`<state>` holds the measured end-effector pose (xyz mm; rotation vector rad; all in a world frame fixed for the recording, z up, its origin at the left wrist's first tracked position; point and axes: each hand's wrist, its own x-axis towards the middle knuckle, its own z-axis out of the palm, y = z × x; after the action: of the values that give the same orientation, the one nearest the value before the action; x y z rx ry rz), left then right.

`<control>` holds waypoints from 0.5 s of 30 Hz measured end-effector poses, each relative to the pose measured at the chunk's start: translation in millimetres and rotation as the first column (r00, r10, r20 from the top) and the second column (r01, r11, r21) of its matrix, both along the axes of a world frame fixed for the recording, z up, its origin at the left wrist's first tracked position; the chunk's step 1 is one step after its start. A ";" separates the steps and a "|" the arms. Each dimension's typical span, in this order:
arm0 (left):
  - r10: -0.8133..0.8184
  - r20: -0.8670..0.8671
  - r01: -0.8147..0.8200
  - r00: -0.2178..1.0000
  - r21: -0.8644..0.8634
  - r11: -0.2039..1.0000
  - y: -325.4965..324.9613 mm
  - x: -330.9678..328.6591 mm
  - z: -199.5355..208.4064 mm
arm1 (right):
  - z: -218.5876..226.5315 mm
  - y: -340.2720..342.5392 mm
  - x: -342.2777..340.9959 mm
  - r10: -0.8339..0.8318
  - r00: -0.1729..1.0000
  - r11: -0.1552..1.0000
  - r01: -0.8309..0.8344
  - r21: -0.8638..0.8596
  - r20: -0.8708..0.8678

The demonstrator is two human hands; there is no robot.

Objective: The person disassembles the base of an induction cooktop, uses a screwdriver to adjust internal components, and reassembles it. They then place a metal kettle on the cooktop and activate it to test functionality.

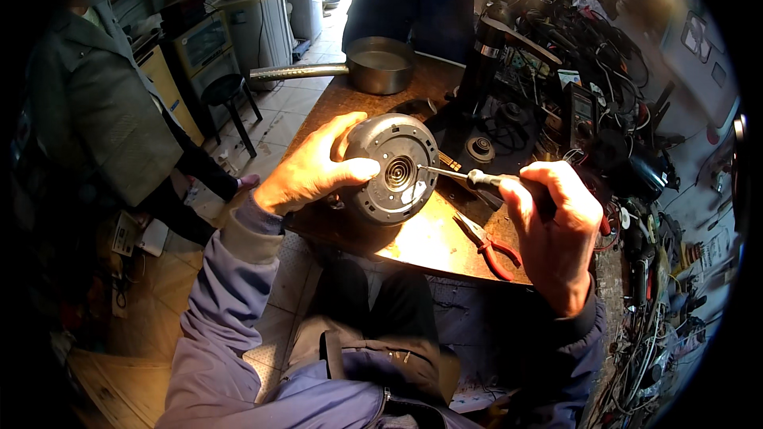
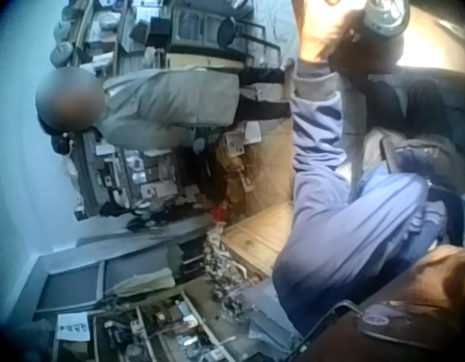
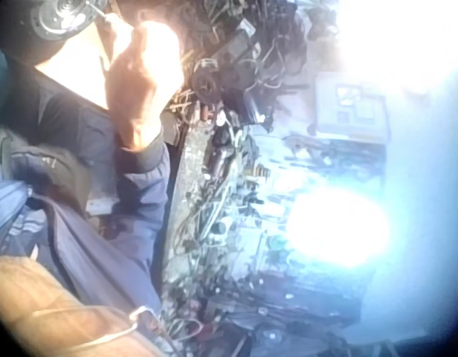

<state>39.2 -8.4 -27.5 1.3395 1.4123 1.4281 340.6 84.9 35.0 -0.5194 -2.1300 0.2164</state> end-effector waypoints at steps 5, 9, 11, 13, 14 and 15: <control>-0.013 0.004 0.013 1.000 0.015 1.000 1.2 1.3 -0.8 | 0.9 -0.2 1.1 0.099 0.994 0.993 -0.096 0.066 -0.045; -0.006 -0.024 0.006 1.000 0.025 1.000 2.4 -3.0 -4.1 | -2.6 7.5 0.5 0.054 0.998 0.999 -0.054 0.007 -0.013; -0.013 -0.002 0.013 1.000 0.019 1.000 1.7 -1.6 -2.5 | -2.6 2.4 5.0 -0.016 0.997 0.999 0.012 0.048 0.082; -0.027 0.055 0.027 0.998 -0.004 1.000 0.1 4.1 2.3 | 0.6 -0.5 4.8 0.023 0.998 1.000 -0.023 0.004 0.061; -0.016 0.036 0.017 0.999 -0.017 1.000 0.1 3.1 1.8 | 1.6 -3.4 4.2 0.072 0.997 0.996 -0.072 -0.048 0.005; -0.007 0.016 0.007 1.000 -0.030 1.000 0.7 0.9 1.3 | 8.3 -6.5 3.8 0.128 0.991 0.991 -0.127 -0.046 0.029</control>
<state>40.1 -7.7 -26.3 1.3097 1.4124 1.4045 344.4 78.5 43.2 -0.4148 -2.1956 0.3297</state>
